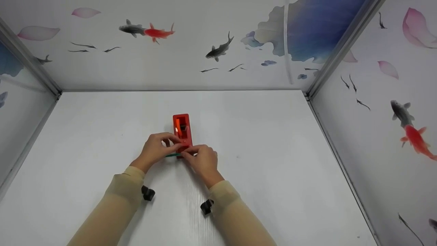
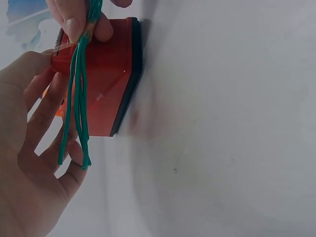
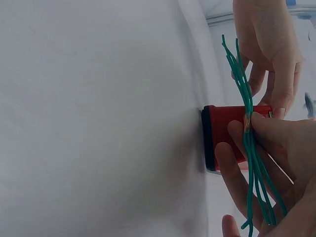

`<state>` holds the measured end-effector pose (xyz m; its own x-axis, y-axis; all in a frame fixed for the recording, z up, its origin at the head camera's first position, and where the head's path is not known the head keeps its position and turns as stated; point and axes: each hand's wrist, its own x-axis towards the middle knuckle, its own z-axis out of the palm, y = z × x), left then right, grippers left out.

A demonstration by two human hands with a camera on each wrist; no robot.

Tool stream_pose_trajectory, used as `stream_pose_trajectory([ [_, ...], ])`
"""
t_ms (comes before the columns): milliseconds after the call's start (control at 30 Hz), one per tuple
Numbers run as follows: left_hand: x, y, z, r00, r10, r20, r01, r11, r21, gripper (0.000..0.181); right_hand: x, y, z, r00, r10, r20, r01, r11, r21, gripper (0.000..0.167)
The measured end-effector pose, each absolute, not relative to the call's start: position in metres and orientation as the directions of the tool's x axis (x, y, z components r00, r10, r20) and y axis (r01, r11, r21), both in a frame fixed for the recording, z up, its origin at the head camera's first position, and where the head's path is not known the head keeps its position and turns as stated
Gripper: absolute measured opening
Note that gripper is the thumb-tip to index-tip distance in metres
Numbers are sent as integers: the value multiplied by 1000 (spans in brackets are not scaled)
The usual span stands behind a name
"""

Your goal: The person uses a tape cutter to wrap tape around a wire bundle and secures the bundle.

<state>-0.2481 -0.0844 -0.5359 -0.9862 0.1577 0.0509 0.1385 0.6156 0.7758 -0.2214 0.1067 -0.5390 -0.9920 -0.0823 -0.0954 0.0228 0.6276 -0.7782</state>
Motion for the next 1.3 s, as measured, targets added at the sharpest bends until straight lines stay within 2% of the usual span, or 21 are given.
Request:
stream_pose_trajectory([
  [367,-247,-85,-548,-992,121,21,78,485,871,9,-223,103,-539,-994,-43,-97,45,660,-750,12],
  [533,-246,-83,-549,-994,112,14,67,491,868,7,-223,103,-539,-990,-54,-130,73,592,-803,10],
  [700,-247,-81,-545,-996,88,5,51,533,845,8,-226,101,-539,-973,-11,-232,195,506,-840,10],
  [900,-245,-81,-544,-996,78,-42,9,553,833,8,-221,107,-552,-974,-8,-228,170,643,-747,10],
  [1000,-245,-82,-543,-996,79,-49,3,550,835,9,-217,112,-554,-976,-24,-215,152,630,-761,10],
  [1167,-239,-83,-544,-996,88,-21,27,512,858,11,-214,121,-547,-975,-58,-216,152,536,-830,11],
  [1300,-230,-82,-545,-987,124,99,147,479,865,14,-212,128,-540,-981,-72,-179,116,518,-848,9],
])
